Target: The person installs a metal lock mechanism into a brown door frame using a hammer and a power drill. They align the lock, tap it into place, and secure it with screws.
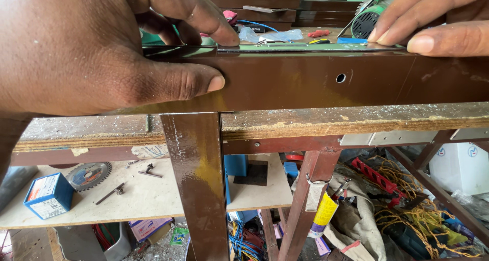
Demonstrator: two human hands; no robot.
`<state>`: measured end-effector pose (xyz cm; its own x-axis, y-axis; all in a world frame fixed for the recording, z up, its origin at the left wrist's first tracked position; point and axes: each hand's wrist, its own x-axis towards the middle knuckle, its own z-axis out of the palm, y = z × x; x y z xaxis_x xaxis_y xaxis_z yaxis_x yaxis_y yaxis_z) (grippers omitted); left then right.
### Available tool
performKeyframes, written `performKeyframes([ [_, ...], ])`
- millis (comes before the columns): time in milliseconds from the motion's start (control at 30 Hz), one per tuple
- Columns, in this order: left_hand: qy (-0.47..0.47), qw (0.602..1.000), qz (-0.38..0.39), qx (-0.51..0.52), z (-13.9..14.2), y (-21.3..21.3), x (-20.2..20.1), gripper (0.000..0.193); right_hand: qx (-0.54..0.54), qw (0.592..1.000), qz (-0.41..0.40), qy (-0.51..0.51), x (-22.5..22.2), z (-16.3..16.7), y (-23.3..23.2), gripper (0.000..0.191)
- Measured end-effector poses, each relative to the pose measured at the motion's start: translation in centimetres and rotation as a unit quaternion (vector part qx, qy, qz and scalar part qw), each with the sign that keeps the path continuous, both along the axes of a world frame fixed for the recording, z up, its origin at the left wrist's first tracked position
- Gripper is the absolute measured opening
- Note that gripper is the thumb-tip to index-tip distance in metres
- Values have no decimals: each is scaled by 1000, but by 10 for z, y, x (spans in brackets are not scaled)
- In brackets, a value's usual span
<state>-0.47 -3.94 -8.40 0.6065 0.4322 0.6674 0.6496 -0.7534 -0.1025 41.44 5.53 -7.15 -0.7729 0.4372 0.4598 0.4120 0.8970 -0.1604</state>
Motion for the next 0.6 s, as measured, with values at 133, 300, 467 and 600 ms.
performKeyframes([
  [133, -5, 1000, -12, -14, -1, 0, -1, 38, -67, 996, 33, 51, -3, -6, 0, 21],
  [300, -16, 1000, -4, -15, -2, 0, 0, 38, -44, 998, 26, 38, -2, -5, 0, 24],
  [467, -28, 999, -3, -20, -2, -1, 1, 38, 46, 999, -10, -24, 3, 2, 2, 24],
  [600, -26, 999, 3, -21, -2, 0, 1, 37, 26, 999, 10, -19, 1, 2, 3, 24],
])
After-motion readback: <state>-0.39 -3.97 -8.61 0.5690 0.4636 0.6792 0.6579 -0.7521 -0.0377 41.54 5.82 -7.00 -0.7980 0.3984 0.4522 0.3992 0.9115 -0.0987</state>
